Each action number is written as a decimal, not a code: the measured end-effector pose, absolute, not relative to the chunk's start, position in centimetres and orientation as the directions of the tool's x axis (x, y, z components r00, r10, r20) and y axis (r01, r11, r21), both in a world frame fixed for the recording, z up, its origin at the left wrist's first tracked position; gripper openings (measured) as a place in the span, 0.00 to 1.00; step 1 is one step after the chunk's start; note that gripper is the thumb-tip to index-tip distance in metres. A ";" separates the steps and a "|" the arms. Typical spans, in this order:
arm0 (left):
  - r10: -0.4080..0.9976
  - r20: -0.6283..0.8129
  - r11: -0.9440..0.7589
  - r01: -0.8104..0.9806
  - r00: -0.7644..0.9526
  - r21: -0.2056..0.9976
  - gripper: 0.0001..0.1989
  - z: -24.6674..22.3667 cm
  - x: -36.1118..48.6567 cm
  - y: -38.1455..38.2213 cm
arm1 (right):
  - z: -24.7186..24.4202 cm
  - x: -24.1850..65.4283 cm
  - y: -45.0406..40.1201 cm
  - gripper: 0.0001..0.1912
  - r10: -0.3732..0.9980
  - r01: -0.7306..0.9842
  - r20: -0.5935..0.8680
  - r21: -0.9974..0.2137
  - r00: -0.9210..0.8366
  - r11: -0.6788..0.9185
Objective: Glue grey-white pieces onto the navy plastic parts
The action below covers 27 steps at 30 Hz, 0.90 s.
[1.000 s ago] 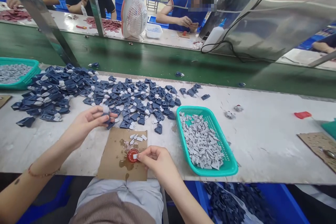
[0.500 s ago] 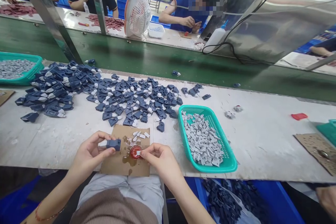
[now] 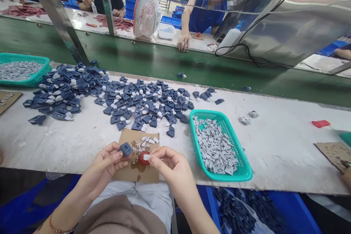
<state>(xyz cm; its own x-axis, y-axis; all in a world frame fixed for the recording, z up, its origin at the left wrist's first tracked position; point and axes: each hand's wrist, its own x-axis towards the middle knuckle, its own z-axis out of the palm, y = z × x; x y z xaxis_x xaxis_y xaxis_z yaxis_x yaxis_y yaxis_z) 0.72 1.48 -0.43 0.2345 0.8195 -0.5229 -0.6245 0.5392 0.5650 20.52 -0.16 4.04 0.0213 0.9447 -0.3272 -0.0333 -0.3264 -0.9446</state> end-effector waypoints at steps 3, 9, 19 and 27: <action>0.753 -0.614 0.592 -0.653 0.238 0.473 0.21 -0.3 1.0 1.6 | 4.2 20.1 -0.5 0.10 0.983 0.033 -0.183 -0.983 -0.031 -0.182; 0.736 -0.597 0.641 -0.612 0.318 0.463 0.20 0.0 1.2 1.4 | 5.4 19.7 -0.3 0.04 0.984 0.329 0.013 -0.941 -0.176 0.071; 0.757 -0.541 0.644 -0.556 0.367 0.525 0.20 0.4 1.2 1.2 | 6.4 19.0 0.6 0.06 0.956 0.425 0.056 -0.887 -0.289 0.180; 0.772 -0.530 0.631 -0.521 0.351 0.575 0.17 0.0 1.2 0.8 | 6.1 18.8 0.6 0.07 0.951 0.446 0.042 -0.876 -0.306 0.182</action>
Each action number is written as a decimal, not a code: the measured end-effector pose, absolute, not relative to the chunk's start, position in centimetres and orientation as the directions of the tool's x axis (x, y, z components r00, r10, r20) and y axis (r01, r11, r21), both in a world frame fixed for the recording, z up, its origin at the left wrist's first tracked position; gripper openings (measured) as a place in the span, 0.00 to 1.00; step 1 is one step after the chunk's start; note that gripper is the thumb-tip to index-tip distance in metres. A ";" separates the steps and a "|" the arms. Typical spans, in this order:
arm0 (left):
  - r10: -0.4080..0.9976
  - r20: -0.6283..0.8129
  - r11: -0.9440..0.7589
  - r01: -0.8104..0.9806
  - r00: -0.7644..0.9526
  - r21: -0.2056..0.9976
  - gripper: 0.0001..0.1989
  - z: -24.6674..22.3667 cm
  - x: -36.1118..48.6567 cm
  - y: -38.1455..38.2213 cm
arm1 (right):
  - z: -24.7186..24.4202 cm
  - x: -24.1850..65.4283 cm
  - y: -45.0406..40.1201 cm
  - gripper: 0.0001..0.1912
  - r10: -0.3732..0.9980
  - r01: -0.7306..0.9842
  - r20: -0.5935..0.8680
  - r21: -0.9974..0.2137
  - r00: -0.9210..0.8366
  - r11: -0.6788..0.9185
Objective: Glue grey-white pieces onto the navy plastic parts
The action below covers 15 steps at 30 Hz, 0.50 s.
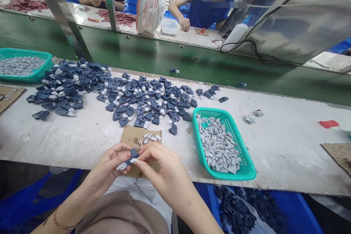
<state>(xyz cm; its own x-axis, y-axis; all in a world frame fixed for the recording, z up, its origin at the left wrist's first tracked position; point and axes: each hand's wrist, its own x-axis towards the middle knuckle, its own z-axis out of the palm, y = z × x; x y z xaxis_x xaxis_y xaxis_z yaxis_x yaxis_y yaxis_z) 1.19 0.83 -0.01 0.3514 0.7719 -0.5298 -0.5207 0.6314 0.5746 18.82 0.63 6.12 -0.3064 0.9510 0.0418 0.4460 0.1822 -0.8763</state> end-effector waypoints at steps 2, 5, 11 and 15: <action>0.777 -0.529 0.627 -0.497 0.341 0.600 0.19 -0.1 1.1 0.8 | 6.1 18.8 0.6 0.08 0.956 0.451 0.022 -0.879 -0.291 0.157; 0.788 -0.529 0.616 -0.438 0.315 0.655 0.20 -0.2 1.0 0.8 | 6.0 18.7 0.6 0.08 0.961 0.457 0.006 -0.879 -0.275 0.136; 0.852 -0.450 0.519 -0.312 0.268 0.796 0.24 0.4 0.9 0.2 | 5.6 18.1 0.3 0.08 0.978 0.485 0.025 -0.865 -0.208 0.126; 0.905 -0.324 0.386 -0.212 0.275 0.898 0.27 0.3 1.1 -0.8 | 5.0 17.7 0.0 0.06 0.993 0.488 0.004 -0.871 -0.114 0.060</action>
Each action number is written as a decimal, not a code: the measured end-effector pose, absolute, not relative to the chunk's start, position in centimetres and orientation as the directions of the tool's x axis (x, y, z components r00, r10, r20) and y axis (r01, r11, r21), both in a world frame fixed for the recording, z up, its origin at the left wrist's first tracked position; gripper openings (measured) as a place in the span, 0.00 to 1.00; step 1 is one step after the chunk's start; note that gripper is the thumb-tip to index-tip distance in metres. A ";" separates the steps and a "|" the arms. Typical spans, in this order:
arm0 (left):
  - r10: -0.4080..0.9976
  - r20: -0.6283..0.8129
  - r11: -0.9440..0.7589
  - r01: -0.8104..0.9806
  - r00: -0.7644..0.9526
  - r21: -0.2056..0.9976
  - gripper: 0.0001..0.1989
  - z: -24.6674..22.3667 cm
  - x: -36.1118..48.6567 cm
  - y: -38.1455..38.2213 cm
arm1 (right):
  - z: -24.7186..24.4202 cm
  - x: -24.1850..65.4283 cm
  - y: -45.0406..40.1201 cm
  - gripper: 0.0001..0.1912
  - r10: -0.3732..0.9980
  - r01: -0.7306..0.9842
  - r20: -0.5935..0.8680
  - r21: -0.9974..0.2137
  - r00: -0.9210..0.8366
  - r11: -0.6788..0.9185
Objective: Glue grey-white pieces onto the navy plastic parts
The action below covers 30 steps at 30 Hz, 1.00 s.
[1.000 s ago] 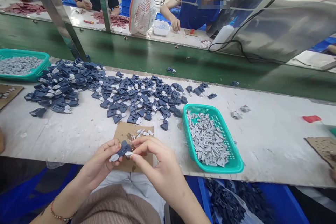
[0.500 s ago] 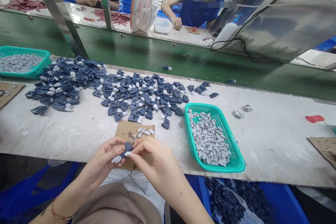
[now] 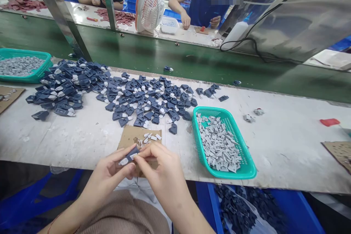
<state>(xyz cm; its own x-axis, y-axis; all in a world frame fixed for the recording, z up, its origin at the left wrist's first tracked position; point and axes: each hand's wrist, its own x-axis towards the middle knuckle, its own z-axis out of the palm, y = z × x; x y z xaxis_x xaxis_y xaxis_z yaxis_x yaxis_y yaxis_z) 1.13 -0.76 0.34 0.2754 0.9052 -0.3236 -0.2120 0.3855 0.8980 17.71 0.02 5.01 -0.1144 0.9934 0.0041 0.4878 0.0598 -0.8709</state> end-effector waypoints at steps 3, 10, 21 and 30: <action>0.949 -0.209 0.240 -0.110 0.236 0.965 0.23 0.1 1.2 -1.3 | 4.9 17.5 -0.2 0.06 0.997 0.443 -0.018 -0.896 -0.077 0.018; 0.964 -0.156 0.151 0.036 0.215 0.988 0.20 0.7 1.1 -1.5 | 5.2 17.3 -0.8 0.02 0.999 0.404 -0.016 -0.915 -0.052 0.007; 0.960 -0.007 -0.055 0.213 0.280 0.975 0.20 0.4 1.2 -1.9 | 4.2 17.6 -0.6 0.02 0.991 0.198 -0.130 -0.973 -0.035 -0.121; 0.954 0.037 -0.090 0.168 0.297 0.982 0.20 0.8 1.3 -1.6 | 3.5 16.9 -1.4 0.07 0.990 0.070 -0.136 -0.988 0.043 -0.139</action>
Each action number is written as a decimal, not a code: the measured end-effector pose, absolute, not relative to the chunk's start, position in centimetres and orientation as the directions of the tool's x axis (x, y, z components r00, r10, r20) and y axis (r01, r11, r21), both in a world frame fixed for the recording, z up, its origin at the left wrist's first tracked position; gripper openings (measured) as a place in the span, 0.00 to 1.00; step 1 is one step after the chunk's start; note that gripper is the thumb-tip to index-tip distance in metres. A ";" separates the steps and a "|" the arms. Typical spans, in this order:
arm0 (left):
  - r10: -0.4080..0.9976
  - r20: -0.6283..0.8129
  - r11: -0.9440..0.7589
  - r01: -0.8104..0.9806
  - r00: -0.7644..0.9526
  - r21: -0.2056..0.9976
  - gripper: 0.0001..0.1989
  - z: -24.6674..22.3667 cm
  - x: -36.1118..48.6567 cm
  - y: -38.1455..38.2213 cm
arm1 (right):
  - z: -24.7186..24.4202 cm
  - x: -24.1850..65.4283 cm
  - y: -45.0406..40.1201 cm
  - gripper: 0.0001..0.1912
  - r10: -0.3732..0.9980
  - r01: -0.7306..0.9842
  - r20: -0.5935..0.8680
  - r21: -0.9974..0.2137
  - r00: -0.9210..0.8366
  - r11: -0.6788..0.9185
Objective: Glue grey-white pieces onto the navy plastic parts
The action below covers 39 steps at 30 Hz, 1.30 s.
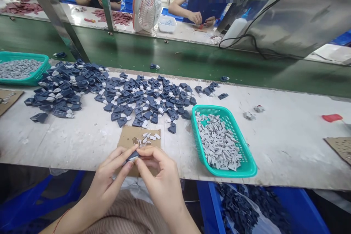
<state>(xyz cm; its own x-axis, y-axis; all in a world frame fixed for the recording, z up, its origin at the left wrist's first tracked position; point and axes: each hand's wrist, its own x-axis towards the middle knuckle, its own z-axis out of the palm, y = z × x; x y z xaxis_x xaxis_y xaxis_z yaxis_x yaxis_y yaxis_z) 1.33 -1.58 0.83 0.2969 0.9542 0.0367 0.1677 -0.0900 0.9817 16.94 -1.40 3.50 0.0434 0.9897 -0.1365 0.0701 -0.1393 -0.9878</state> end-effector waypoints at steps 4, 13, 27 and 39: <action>0.949 0.047 -0.097 0.148 0.311 0.984 0.21 1.1 1.5 -1.3 | 3.6 17.1 -1.6 0.05 0.996 0.091 -0.077 -0.993 0.052 -0.082; 0.941 0.069 -0.122 0.141 0.331 0.982 0.22 1.0 1.9 -1.1 | 3.3 17.2 -1.7 0.02 0.994 0.185 0.009 -0.983 0.105 -0.011; 0.948 0.054 -0.095 0.116 0.313 0.989 0.19 1.1 3.4 0.7 | 2.7 17.6 -1.5 0.05 0.978 0.196 0.093 -0.979 0.188 0.055; 0.961 -0.057 0.006 0.188 0.270 0.982 0.17 5.1 1.7 14.8 | 4.2 26.7 0.6 0.09 0.963 0.525 0.196 -0.848 0.186 0.071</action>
